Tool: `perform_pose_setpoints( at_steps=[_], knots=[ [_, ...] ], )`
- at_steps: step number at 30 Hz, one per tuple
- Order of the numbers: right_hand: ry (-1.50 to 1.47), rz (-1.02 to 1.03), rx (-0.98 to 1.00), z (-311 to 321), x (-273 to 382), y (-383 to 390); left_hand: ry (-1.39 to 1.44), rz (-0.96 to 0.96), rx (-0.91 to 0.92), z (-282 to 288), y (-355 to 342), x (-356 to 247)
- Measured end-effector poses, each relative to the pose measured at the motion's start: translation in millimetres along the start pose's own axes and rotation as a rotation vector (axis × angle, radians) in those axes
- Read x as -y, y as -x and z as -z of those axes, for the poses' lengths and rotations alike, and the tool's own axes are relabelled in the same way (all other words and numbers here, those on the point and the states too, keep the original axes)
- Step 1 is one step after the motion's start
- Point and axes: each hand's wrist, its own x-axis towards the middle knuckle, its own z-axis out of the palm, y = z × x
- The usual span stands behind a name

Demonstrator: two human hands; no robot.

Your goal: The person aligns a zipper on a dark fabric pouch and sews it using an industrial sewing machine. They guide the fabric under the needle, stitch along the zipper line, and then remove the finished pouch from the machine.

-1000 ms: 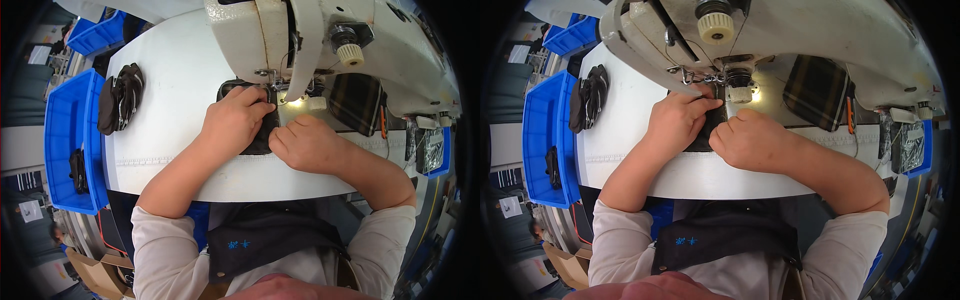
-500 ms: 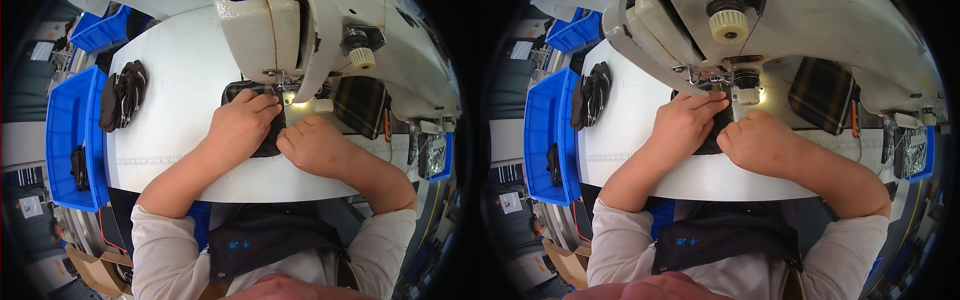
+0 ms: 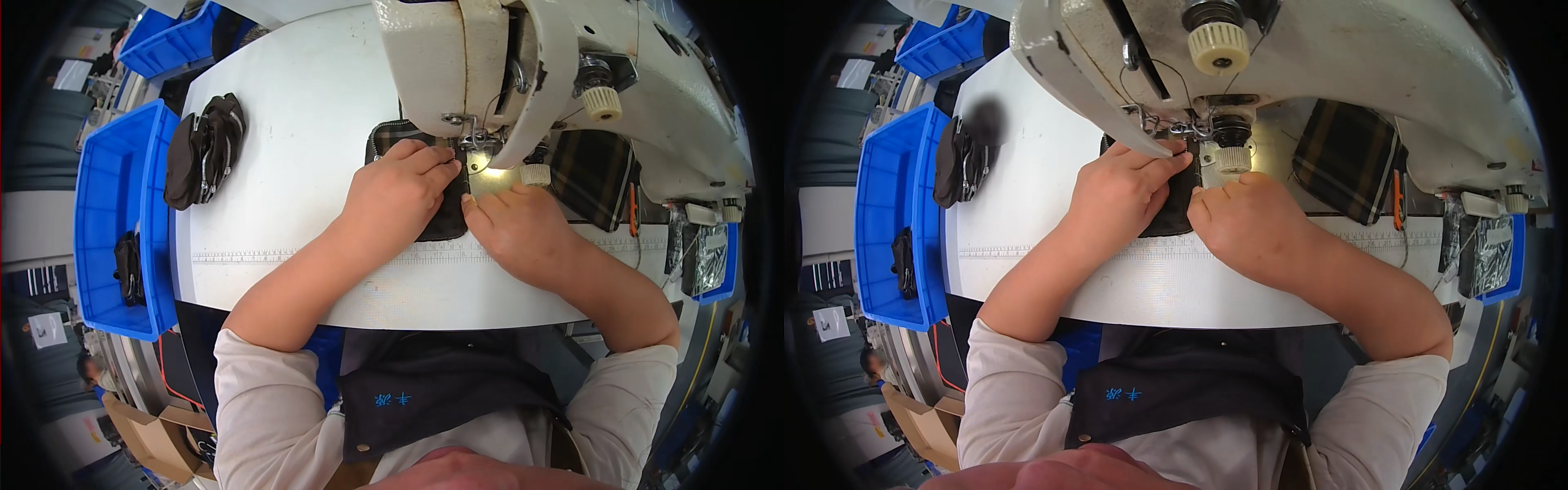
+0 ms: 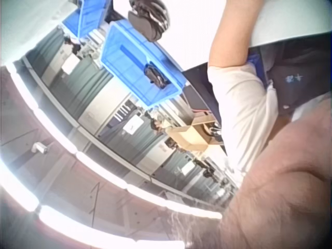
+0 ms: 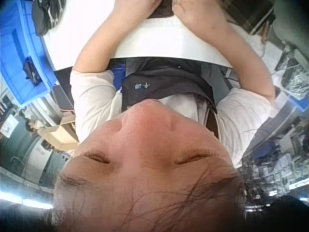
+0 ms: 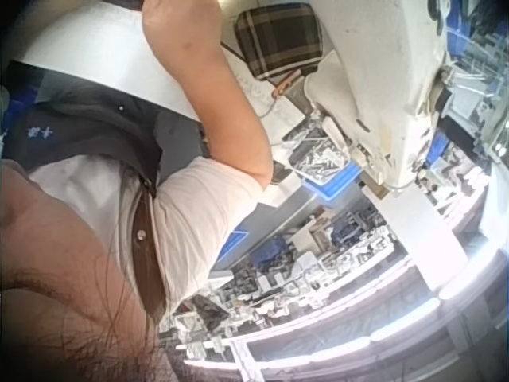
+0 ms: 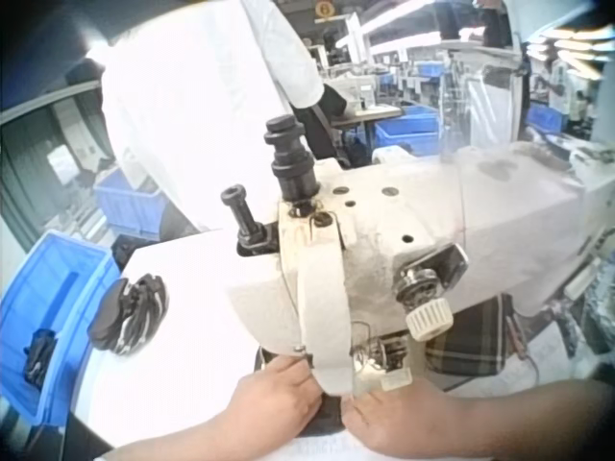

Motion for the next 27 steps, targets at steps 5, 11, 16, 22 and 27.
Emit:
perform_pose_setpoints(
  at_steps=[5, 11, 16, 22, 27],
  knots=[
    [-0.013, -0.038, 0.112, 6.2, 1.5, 2.8, -0.033, -0.052, 0.006, -0.3, 1.6, 1.9],
    [0.064, -0.059, 0.124, 5.2, 0.6, 2.5, -0.039, -0.045, 0.003, -4.1, -2.1, 6.4],
    [0.090, -0.111, 0.082, 3.8, -1.0, -0.9, -0.055, -0.005, 0.014, -8.4, -7.4, 14.2],
    [0.066, -0.136, 0.104, 0.6, -2.3, -3.6, -0.013, 0.094, 0.068, -5.4, -12.9, 17.3],
    [0.061, -0.186, 0.129, 2.9, -2.8, -3.7, -0.005, 0.088, 0.015, -8.5, -13.0, 17.5]
  ],
)
